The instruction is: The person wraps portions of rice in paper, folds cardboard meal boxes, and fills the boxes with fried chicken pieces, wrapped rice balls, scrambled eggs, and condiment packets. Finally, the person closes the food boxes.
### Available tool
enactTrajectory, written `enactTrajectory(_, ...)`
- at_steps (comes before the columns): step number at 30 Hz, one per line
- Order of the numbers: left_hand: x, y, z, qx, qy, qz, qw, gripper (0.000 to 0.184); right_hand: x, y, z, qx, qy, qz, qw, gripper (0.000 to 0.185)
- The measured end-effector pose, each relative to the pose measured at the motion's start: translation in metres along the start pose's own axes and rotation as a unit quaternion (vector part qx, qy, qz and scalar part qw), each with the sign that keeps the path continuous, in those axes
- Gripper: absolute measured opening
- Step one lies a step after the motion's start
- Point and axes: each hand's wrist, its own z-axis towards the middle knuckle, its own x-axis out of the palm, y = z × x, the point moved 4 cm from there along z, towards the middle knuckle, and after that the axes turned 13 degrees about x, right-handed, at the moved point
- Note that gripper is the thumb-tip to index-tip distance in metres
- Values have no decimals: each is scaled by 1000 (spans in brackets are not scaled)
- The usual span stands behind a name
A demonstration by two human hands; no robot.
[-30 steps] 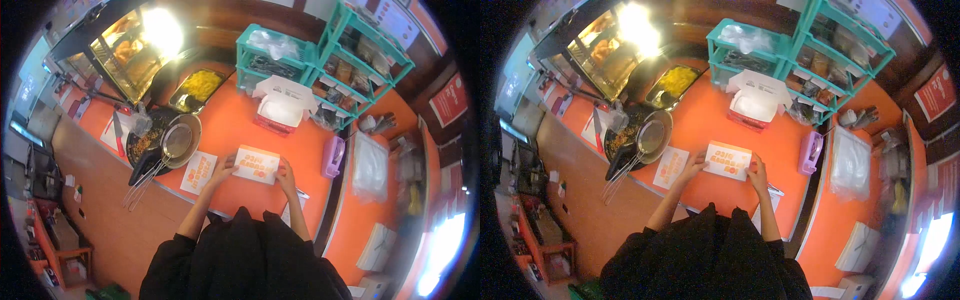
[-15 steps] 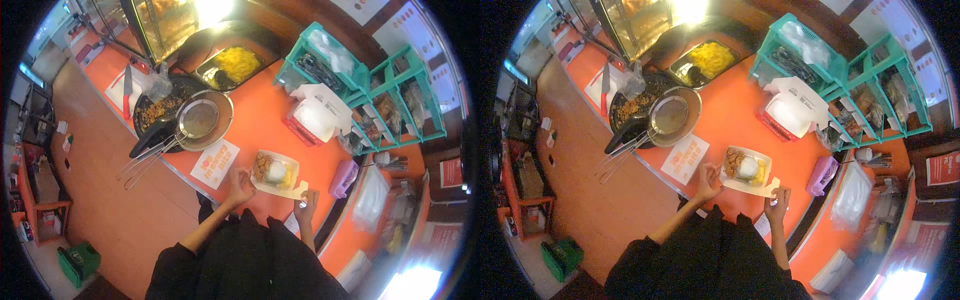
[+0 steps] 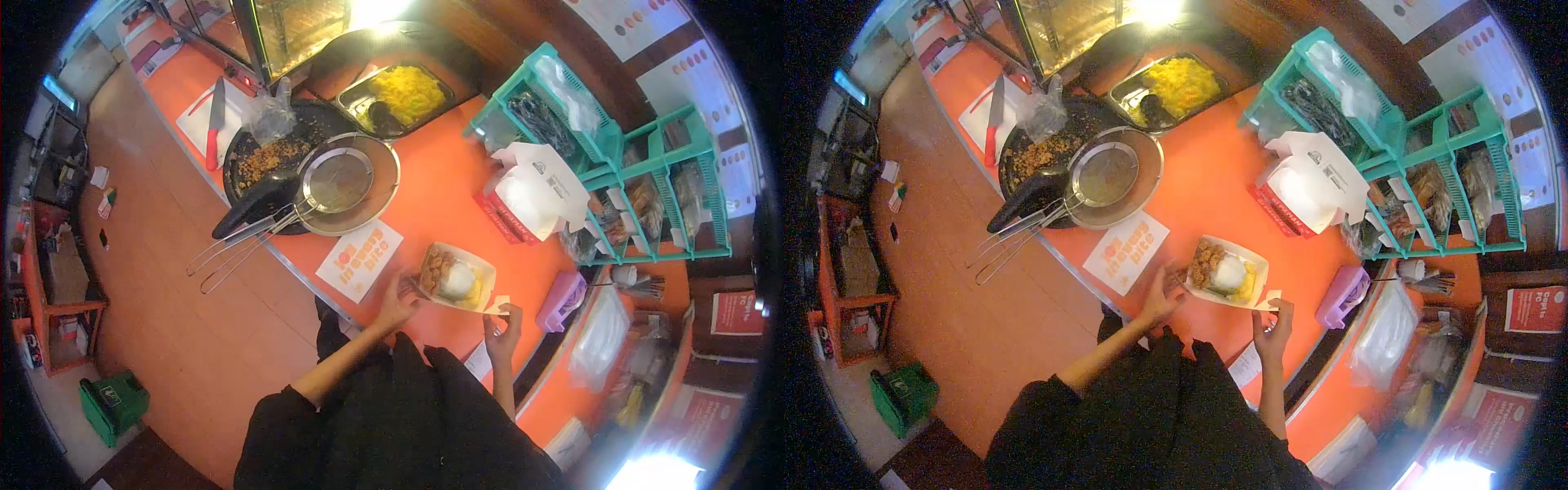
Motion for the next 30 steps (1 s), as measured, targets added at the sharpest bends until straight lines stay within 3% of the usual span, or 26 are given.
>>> enactTrajectory(5,-10,4,-4,-104,32,-73,991,55,3,-10,-2,13,4,17,1000,33)
enactTrajectory(8,-15,13,-6,-88,77,1,993,53,3,-17,-4,38,12,46,998,32)
enactTrajectory(11,-12,8,-5,-13,85,46,995,49,3,-13,-7,62,27,37,997,31)
enactTrajectory(13,-11,6,-5,23,24,89,996,44,4,-10,-7,52,27,42,997,31)
enactTrajectory(17,-9,10,-4,-40,-12,135,990,42,4,-12,-1,29,19,29,999,33)
enactTrajectory(20,-10,13,4,-27,-11,172,985,36,12,-13,10,67,13,75,995,36)
enactTrajectory(23,-5,-3,23,38,28,285,957,30,23,-7,25,157,9,2,988,43)
enactTrajectory(26,-1,-11,44,22,78,298,951,39,38,-23,30,186,8,-26,982,48)
enactTrajectory(28,5,-22,49,-121,87,339,929,45,43,-32,32,205,6,-41,978,51)
enactTrajectory(30,13,-17,52,-110,60,348,929,44,49,-46,30,228,3,-54,972,54)
